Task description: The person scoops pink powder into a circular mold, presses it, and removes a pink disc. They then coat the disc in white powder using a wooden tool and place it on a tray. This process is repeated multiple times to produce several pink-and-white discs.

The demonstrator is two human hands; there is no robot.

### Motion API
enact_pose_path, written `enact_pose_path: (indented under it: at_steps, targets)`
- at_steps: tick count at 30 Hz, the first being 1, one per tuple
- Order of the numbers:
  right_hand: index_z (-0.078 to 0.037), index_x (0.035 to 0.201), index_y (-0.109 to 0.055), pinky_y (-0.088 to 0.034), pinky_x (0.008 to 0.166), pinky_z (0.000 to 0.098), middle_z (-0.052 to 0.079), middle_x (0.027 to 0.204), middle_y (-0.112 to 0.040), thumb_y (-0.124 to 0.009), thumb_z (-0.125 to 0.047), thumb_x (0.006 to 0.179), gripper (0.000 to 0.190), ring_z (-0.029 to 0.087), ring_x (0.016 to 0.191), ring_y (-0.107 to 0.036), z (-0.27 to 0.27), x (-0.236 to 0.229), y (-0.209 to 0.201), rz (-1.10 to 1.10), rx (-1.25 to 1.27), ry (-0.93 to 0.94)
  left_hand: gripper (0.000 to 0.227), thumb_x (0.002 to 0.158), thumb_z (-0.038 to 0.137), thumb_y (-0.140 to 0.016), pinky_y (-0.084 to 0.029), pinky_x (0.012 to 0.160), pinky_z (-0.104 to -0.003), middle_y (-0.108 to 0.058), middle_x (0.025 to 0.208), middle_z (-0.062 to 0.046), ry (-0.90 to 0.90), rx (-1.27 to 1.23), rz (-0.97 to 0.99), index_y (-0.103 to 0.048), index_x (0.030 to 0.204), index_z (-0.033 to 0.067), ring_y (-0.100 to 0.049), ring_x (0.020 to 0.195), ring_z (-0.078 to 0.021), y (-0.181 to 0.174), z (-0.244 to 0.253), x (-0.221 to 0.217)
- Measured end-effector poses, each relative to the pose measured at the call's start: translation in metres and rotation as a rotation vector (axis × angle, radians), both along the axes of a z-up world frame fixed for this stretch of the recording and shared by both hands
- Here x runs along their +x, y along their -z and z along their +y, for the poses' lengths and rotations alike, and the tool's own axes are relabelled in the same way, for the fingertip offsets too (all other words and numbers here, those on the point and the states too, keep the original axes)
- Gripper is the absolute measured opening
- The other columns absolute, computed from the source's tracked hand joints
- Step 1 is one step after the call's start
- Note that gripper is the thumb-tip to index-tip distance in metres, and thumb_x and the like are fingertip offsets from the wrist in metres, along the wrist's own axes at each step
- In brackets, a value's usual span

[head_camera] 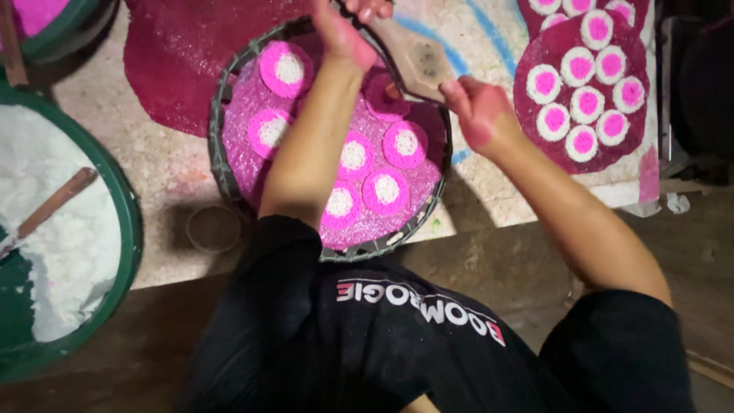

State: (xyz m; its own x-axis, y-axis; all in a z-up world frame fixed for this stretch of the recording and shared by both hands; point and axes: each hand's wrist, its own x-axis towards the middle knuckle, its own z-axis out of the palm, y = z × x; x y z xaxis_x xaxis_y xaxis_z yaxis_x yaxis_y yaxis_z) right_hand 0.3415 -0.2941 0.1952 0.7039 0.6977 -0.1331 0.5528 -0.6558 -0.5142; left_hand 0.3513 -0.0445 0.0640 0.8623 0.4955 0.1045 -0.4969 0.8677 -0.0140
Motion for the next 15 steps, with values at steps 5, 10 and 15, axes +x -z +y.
enact_pose_path:
  at_steps: [5,10,15]
  targets:
    - [0.003,0.100,-0.069,-0.051,0.076,0.0476,0.028,0.083,-0.066,-0.047,-0.048,0.109,0.056,0.042,0.080,-0.066,0.003,0.002,0.003,0.027,-0.122,0.013,0.038,0.092,0.041,-0.051,-0.043,0.060,-0.037,-0.038,0.054,0.004,0.063,-0.026,0.027,-0.043,0.065,0.0158,-0.042,0.050,-0.0142,0.003,-0.002,-0.012]
    - [0.002,0.097,-0.068,-0.050,0.068,0.0473,0.024,0.079,-0.066,-0.050,-0.048,0.108,0.054,0.035,0.074,-0.066,0.001,0.013,0.015,-0.028,-0.043,-0.010,0.039,0.092,0.041,-0.052,-0.044,0.059,-0.038,-0.039,0.053,0.003,-0.002,-0.017,-0.007,-0.043,0.064,0.0163,-0.043,0.048,-0.0149,-0.002,-0.001,-0.005]
    - [0.001,0.091,-0.065,-0.045,0.061,0.0402,0.009,0.068,-0.056,-0.043,-0.048,0.112,0.057,0.019,0.064,-0.053,0.017,0.024,0.043,0.244,0.135,-0.012,0.046,0.092,0.047,-0.054,-0.047,0.059,-0.041,-0.042,0.050,-0.001,-0.040,0.037,0.029,-0.046,0.060,0.0139,-0.046,0.048,-0.0193,0.002,0.025,0.001]
